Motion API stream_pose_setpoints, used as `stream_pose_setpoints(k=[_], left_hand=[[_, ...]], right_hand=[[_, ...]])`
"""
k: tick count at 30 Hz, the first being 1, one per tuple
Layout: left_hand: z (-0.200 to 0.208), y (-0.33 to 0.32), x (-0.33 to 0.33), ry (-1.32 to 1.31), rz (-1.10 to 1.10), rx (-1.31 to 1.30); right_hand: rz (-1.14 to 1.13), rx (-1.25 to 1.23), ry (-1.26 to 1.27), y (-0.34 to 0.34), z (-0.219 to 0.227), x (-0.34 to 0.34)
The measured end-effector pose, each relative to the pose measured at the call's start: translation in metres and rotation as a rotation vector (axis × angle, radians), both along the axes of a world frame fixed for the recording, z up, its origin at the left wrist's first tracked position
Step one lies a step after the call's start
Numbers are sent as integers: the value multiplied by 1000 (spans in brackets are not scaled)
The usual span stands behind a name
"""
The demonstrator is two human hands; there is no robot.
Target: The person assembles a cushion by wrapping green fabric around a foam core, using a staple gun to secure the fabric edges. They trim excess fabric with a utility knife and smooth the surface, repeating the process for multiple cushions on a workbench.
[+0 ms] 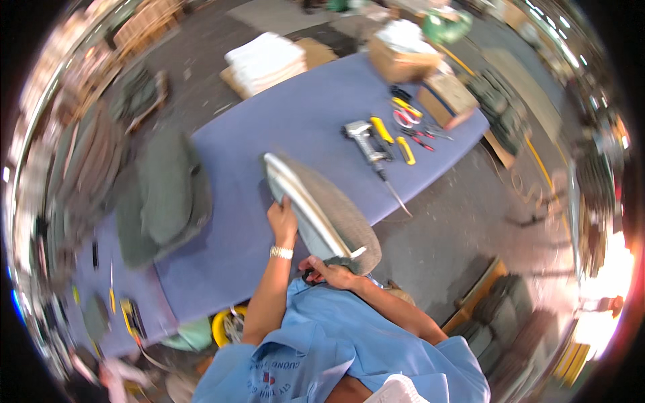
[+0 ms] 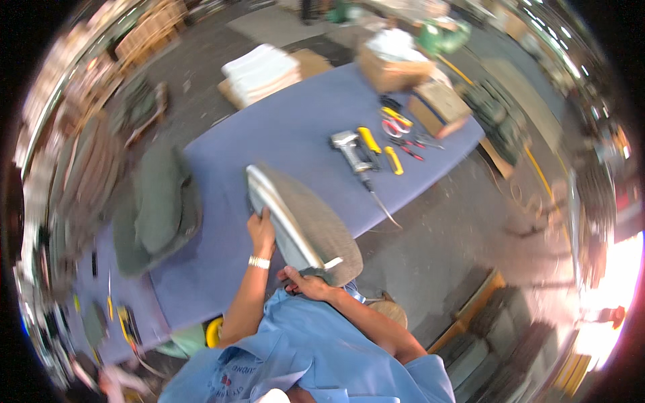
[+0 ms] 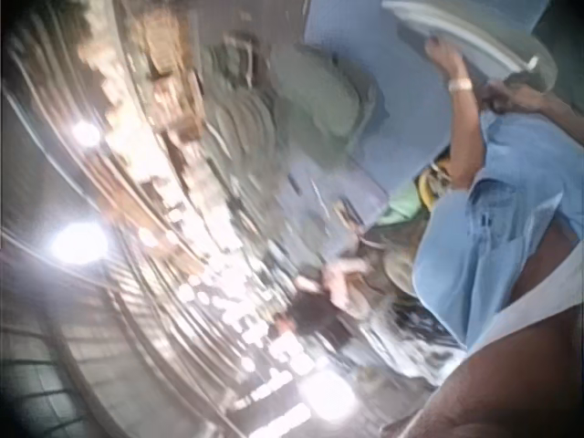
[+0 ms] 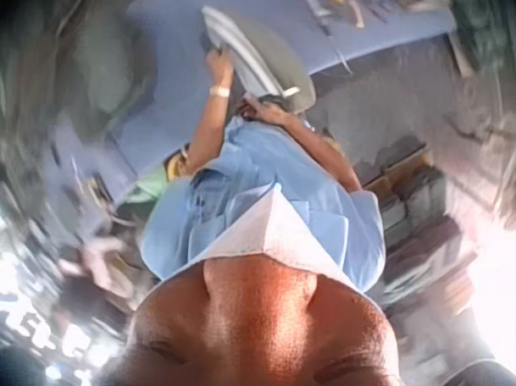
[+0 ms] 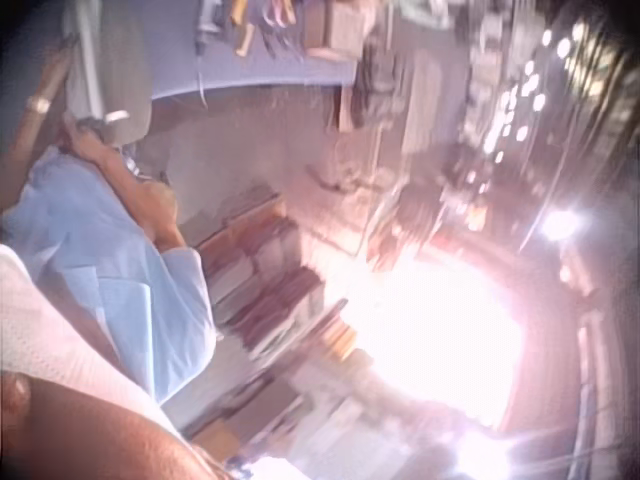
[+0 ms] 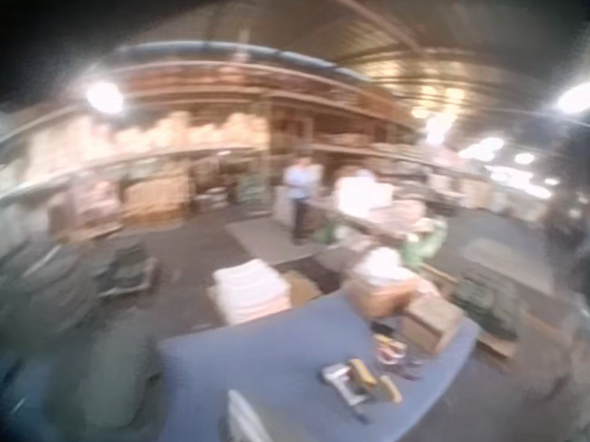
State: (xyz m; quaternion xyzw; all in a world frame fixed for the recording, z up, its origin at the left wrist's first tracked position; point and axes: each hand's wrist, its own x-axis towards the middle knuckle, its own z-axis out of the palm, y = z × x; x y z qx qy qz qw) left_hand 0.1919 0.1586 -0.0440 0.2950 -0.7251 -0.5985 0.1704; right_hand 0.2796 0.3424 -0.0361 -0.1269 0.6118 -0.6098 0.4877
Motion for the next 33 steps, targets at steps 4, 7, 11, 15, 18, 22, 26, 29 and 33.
stream_pose_setpoints(k=[4,7,11,15,18,22,26,29,33], left_hand=[[6,-15,-2,-26,80,-77],[13,-13,-9,-124,-25,-161],[12,-6,-7,6,-20,-134],[10,-14,-6,-32,-20,-192],[14,-19,-10,-14,-5,-221],[27,-13,-6,-21,-49,-192],[37,5,-8,-53,-17,-239],[51,7,-14,-139,-63,-176],[52,4,-48,-74,38,-264]], right_hand=[[458,-61,482,-4,31,-1],[554,-134,451,1,70,-5],[441,-161,195,16,123,-23],[64,-72,244,33,117,-60],[-155,-44,385,28,110,-94],[-244,78,772,-6,107,-172],[-309,31,963,-61,80,-254],[-238,84,1023,-94,58,-291],[-149,123,1045,-104,51,-312]])
